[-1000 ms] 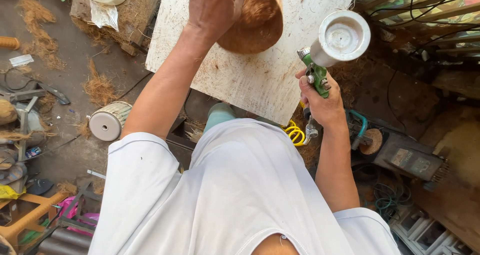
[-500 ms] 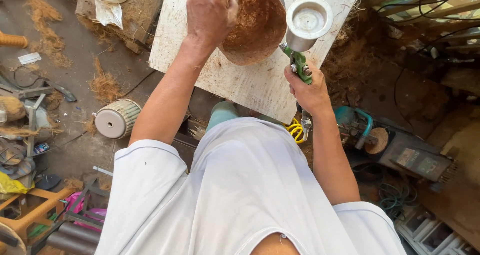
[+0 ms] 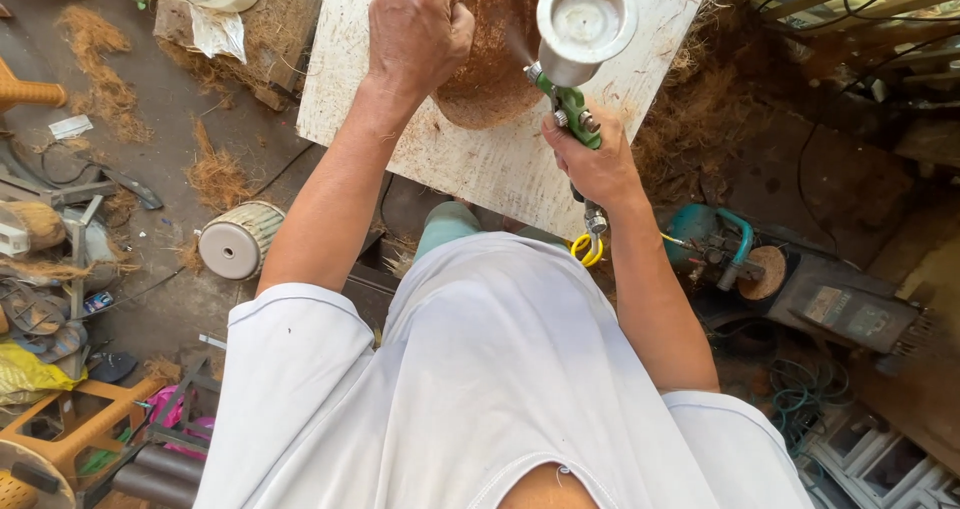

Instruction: Applying a spray finish to a handcrafted coconut shell object in a workshop.

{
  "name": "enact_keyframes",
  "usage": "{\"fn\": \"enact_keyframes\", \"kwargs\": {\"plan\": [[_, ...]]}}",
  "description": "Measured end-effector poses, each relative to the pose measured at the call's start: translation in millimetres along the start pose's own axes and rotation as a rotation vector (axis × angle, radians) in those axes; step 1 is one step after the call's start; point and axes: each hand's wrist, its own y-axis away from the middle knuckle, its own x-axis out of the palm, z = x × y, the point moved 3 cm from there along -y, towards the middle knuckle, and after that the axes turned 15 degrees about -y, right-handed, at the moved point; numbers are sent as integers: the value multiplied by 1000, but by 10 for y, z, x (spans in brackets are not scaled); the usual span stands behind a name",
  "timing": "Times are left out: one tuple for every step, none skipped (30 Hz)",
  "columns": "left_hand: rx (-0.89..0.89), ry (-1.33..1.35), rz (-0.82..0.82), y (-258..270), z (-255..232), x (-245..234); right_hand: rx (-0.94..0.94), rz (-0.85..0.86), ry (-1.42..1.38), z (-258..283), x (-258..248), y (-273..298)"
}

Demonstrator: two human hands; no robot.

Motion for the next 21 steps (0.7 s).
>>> {"fn": "enact_keyframes", "kwargs": {"plan": [[4, -1, 16, 0, 5, 2, -8, 20, 30, 12, 16, 4], [5, 0, 16, -7, -2, -22, -8, 18, 30, 18, 15, 1], [12, 21, 23, -13, -10, -42, -20, 28, 5, 28, 16, -2], [19, 41, 33, -19, -14, -64, -31, 37, -22, 35, 23, -5], [21, 41, 33, -21, -21, -86, -31, 35, -24, 28, 18, -13], [30, 65, 34, -22, -34, -106, 7, -8, -15, 9, -3, -18], [38, 90, 35, -24, -48, -124, 44, -51, -6, -10, -24, -23], [42, 91, 36, -18, -50, -99, 45, -54, -8, -20, -21, -26], [28, 104, 48, -12, -48, -71, 77, -79, -67, -39, -24, -29], [16, 118, 60, -8, -45, -45, 108, -105, -128, -58, -25, -31], [20, 119, 60, -5, -40, -37, 108, -109, -130, -48, -12, -35], [20, 135, 67, 0, -35, -25, 104, -92, -99, -37, 7, -39], [20, 152, 73, 5, -30, -12, 101, -75, -68, -28, 26, -43], [23, 153, 75, 11, -20, 17, 102, -78, -70, -34, 44, -50], [6, 197, 94, 18, -3, 52, 71, -79, -78, -30, 65, -59], [-14, 241, 113, 29, 16, 85, 41, -78, -85, -27, 88, -68], [-12, 242, 115, 38, 17, 106, 42, -80, -86, -2, 95, -53], [-16, 272, 87, 42, 28, 116, 49, -64, -66, 23, 110, -47], [-21, 302, 60, 47, 40, 127, 57, -48, -46, 48, 126, -42], [-20, 303, 61, 36, 33, 87, 59, -50, -47, 44, 126, -42], [-29, 324, 49, 26, 31, 43, 24, -2, -61, 51, 142, -42]]}}
